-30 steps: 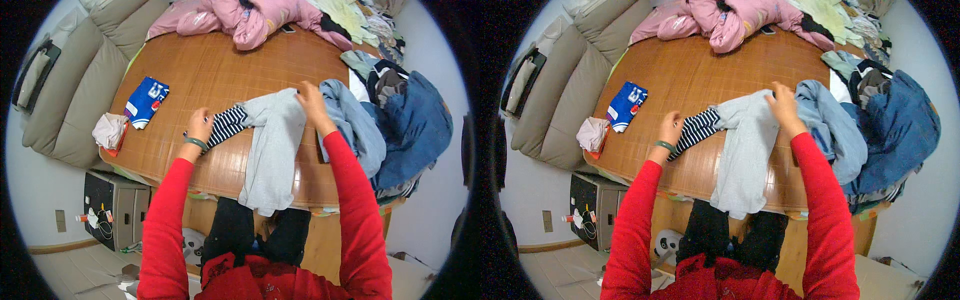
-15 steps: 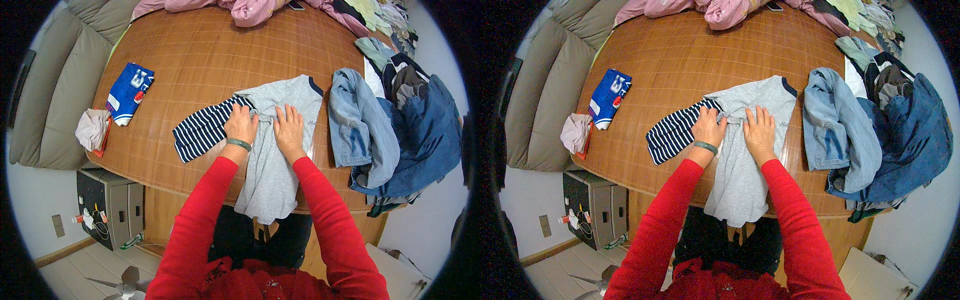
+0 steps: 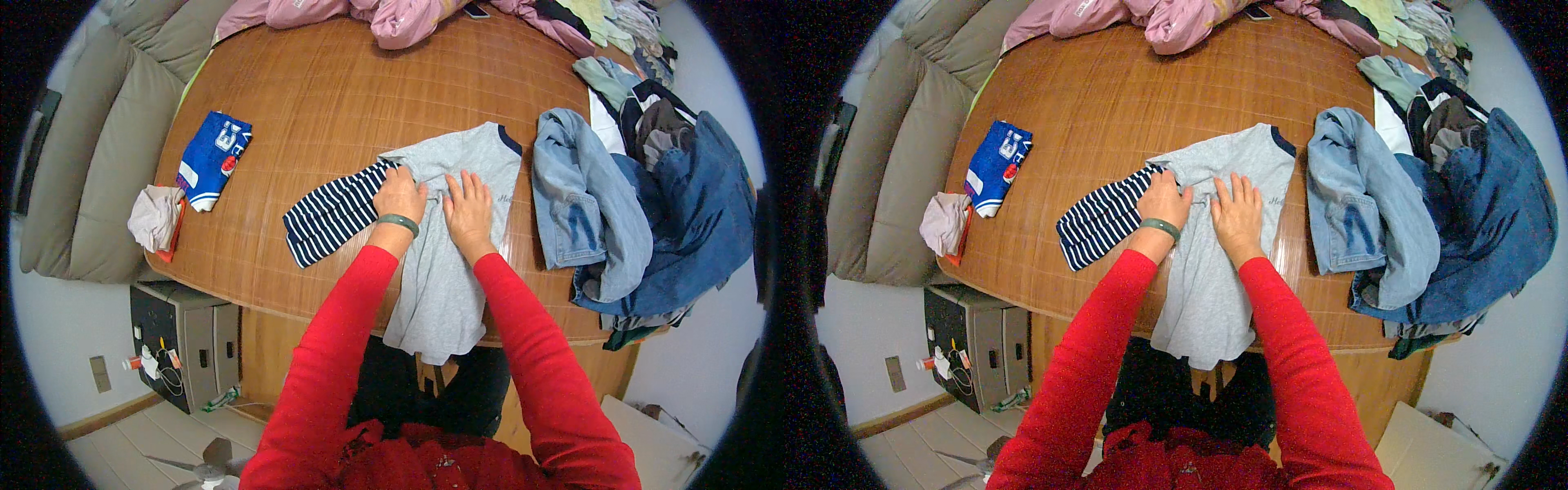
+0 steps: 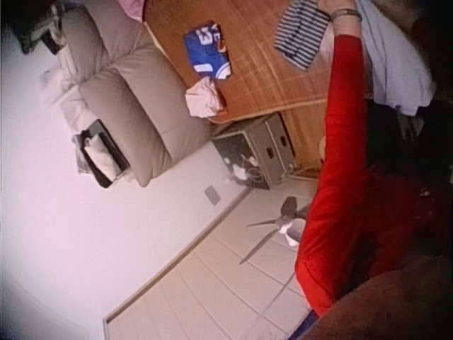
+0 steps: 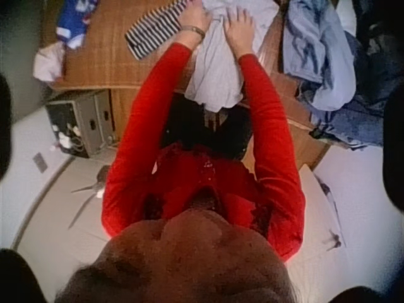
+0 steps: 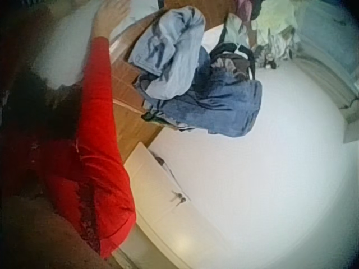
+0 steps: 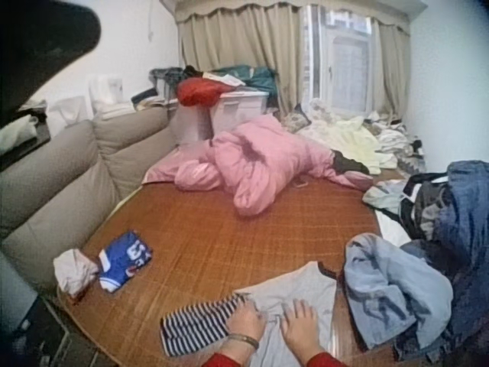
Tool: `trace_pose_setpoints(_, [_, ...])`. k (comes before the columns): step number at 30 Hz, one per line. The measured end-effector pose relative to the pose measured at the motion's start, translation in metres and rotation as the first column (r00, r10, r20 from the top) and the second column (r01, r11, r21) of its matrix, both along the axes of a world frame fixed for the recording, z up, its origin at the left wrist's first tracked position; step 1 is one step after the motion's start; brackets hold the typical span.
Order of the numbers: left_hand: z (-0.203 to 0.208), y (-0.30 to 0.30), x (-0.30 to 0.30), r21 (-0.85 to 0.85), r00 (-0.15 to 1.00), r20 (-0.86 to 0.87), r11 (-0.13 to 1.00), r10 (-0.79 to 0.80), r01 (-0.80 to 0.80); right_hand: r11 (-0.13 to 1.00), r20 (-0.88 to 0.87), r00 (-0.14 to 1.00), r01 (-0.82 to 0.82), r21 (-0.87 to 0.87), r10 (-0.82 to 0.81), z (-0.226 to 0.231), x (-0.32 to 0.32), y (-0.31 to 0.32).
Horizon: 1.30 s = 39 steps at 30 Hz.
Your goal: The person folds a grey t-shirt, a pair of light blue jeans, and a pair of dark blue jeans on a wooden table. Each item is smoothed, folded in half, then folded again into a compact rectangle and placed on a growing stack.
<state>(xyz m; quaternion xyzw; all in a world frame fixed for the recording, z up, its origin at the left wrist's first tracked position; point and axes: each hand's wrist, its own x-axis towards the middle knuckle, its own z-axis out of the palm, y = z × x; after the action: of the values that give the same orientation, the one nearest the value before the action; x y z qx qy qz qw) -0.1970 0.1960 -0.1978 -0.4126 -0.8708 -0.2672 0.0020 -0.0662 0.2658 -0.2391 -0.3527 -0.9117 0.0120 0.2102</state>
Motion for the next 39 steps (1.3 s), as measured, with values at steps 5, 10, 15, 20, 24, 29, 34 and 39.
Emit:
trace_pose_setpoints(5, [-0.027, -0.007, -0.013, 0.101, 0.969, 0.241, 0.991, 0.057, -0.084, 1.0, -0.069, 0.998, -0.006, 0.006, 0.006, -0.002, 0.001, 0.002])
trace_pose_setpoints(10, [-0.028, -0.016, -0.02, 0.293, 0.502, 0.861, 0.881, -0.074, -0.372, 1.0, -0.061, 0.998, 0.007, 0.0, -0.007, -0.006, 0.001, 0.003])
trace_pose_setpoints(15, [-0.006, -0.005, -0.003, 0.01, 0.972, 0.22, 0.996, 0.085, -0.089, 1.0, -0.06, 0.998, 0.009, 0.015, -0.008, -0.005, 0.0, 0.003])
trace_pose_setpoints(20, [-0.013, -0.003, -0.006, -0.096, 0.979, 0.18, 0.992, 0.096, -0.08, 1.0, -0.06, 0.998, 0.012, 0.012, -0.011, -0.005, 0.0, 0.003])
trace_pose_setpoints(24, [-0.038, -0.015, -0.016, 0.013, 0.97, 0.201, 0.99, 0.133, -0.139, 1.0, -0.075, 0.997, 0.003, -0.002, -0.003, -0.008, 0.001, 0.002])
trace_pose_setpoints(29, [-0.06, -0.016, -0.036, 0.306, 0.474, 0.874, 0.882, -0.111, -0.359, 1.0, -0.078, 0.997, 0.002, -0.003, -0.002, -0.012, 0.001, 0.005])
trace_pose_setpoints(34, [-0.039, -0.013, -0.044, 0.19, 0.694, 0.72, 0.968, -0.025, -0.163, 1.0, -0.103, 0.995, 0.01, 0.005, -0.01, -0.014, 0.001, 0.006])
trace_pose_setpoints(39, [0.001, 0.0, -0.019, -0.016, 0.964, 0.208, 0.987, 0.163, -0.163, 1.0, -0.105, 0.994, 0.013, -0.008, -0.014, -0.012, 0.001, 0.005])
